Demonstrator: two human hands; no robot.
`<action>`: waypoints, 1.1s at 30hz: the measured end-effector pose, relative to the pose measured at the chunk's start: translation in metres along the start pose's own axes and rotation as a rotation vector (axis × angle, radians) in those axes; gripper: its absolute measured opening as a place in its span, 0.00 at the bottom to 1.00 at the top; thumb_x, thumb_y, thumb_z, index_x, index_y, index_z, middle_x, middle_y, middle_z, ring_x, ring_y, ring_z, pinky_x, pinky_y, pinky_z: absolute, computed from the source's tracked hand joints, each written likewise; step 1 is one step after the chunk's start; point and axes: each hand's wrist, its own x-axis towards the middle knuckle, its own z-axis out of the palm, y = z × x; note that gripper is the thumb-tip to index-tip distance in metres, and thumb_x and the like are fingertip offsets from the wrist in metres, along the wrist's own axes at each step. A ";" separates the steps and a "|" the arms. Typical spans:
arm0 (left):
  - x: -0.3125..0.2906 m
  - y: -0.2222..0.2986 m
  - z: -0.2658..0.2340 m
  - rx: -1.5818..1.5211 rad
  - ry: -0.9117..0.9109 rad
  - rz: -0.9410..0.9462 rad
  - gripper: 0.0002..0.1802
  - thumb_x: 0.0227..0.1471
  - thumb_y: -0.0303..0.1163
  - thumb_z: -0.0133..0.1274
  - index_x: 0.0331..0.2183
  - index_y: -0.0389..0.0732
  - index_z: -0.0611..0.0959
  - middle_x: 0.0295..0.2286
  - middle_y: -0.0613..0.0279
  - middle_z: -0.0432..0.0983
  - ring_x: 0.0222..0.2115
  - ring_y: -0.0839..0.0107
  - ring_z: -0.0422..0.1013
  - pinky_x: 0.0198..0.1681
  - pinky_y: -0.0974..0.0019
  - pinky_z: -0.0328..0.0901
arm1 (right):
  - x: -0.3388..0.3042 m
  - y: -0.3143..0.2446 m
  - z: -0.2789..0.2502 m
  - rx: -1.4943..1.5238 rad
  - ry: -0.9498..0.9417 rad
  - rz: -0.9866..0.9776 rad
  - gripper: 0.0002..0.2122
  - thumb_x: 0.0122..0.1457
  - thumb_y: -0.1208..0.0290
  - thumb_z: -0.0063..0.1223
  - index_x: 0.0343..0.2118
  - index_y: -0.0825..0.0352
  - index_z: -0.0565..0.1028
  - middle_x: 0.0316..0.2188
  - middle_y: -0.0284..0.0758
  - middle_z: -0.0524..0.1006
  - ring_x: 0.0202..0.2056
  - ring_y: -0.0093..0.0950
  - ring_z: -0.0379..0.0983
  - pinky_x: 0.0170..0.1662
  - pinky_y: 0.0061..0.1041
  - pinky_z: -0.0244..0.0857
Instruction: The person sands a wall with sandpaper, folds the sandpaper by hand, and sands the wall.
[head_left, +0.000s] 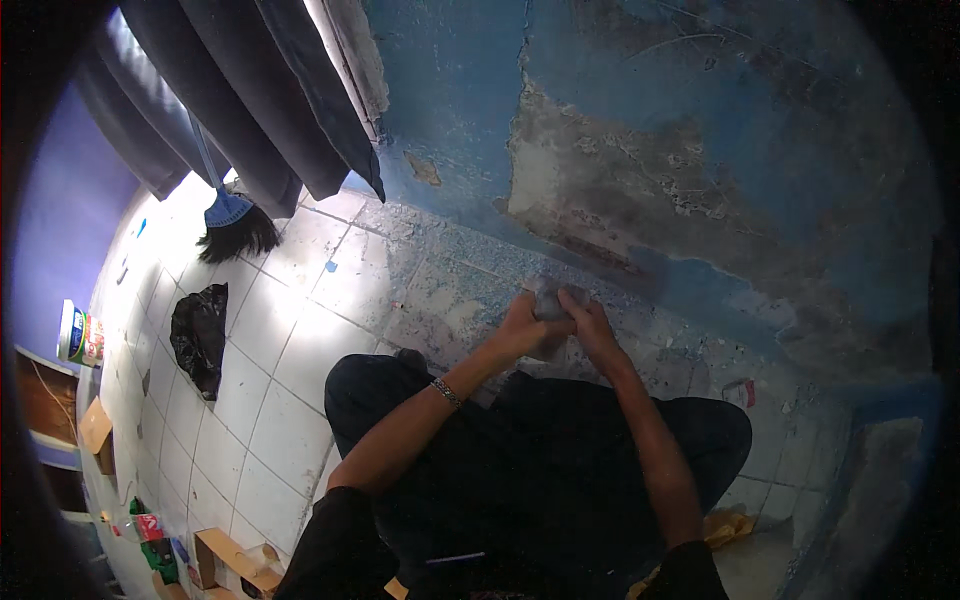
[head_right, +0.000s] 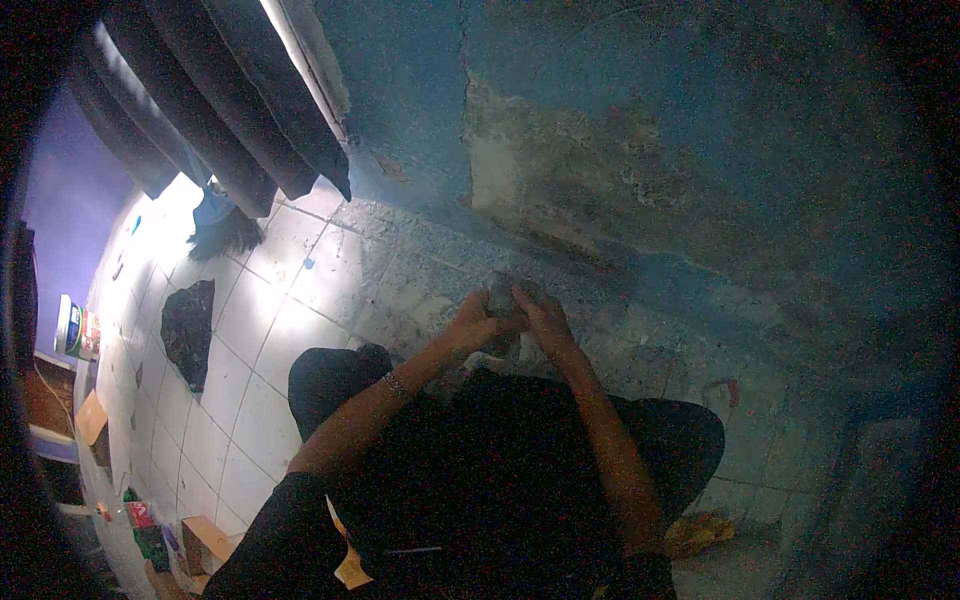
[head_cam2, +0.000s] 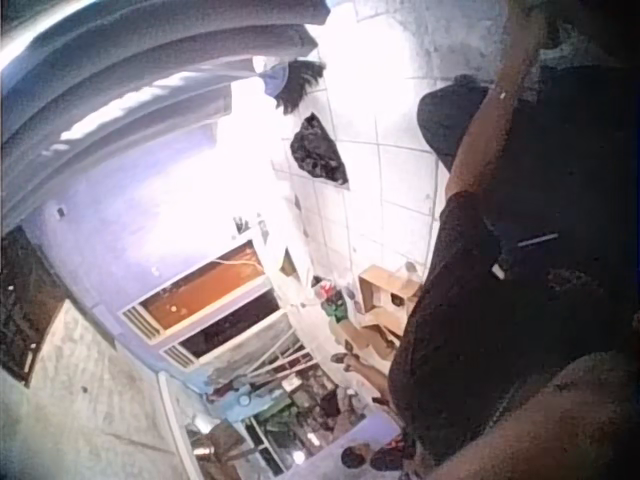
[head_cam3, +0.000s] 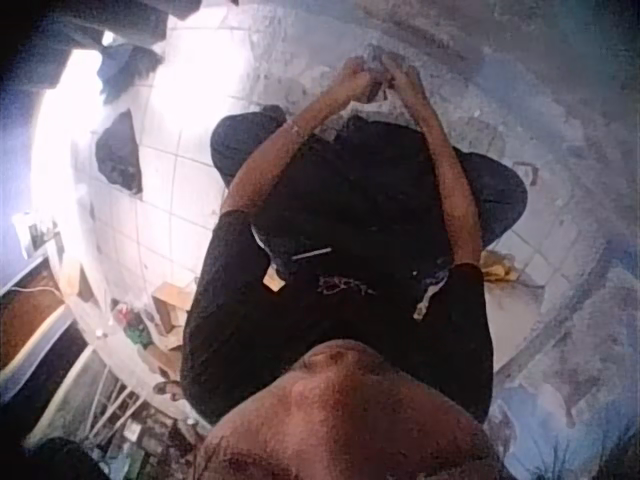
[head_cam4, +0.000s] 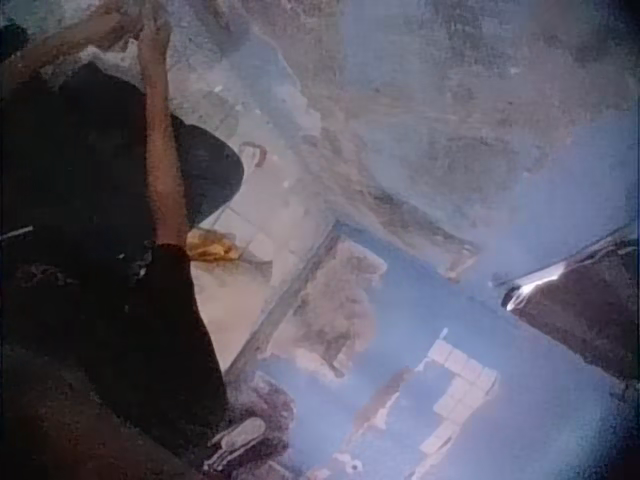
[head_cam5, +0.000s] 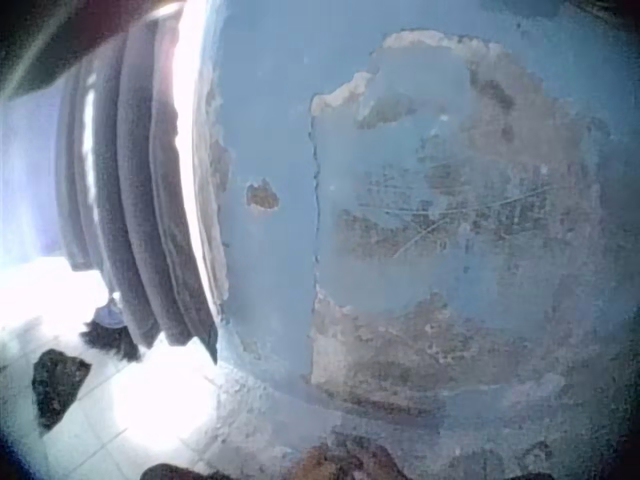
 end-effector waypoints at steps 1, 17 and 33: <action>-0.001 0.001 0.000 0.008 -0.012 0.070 0.15 0.48 0.33 0.62 0.34 0.32 0.81 0.26 0.59 0.78 0.25 0.69 0.75 0.29 0.64 0.70 | 0.001 -0.001 -0.006 -0.038 -0.038 0.070 0.25 0.61 0.49 0.49 0.47 0.68 0.74 0.42 0.37 0.76 0.44 0.30 0.72 0.50 0.31 0.62; 0.020 -0.044 -0.001 0.270 0.193 0.214 0.27 0.46 0.42 0.65 0.40 0.32 0.75 0.34 0.50 0.78 0.34 0.60 0.76 0.36 0.62 0.70 | -0.011 -0.034 -0.089 -0.189 0.945 -0.308 0.26 0.64 0.51 0.45 0.52 0.74 0.72 0.42 0.43 0.77 0.38 0.31 0.75 0.42 0.30 0.67; 0.022 -0.048 0.003 0.355 -0.113 0.169 0.15 0.51 0.32 0.58 0.38 0.34 0.76 0.30 0.54 0.78 0.24 0.64 0.76 0.32 0.60 0.70 | 0.048 -0.057 -0.173 -1.243 1.413 -0.765 0.34 0.68 0.52 0.34 0.66 0.73 0.44 0.68 0.53 0.36 0.69 0.48 0.28 0.65 0.54 0.28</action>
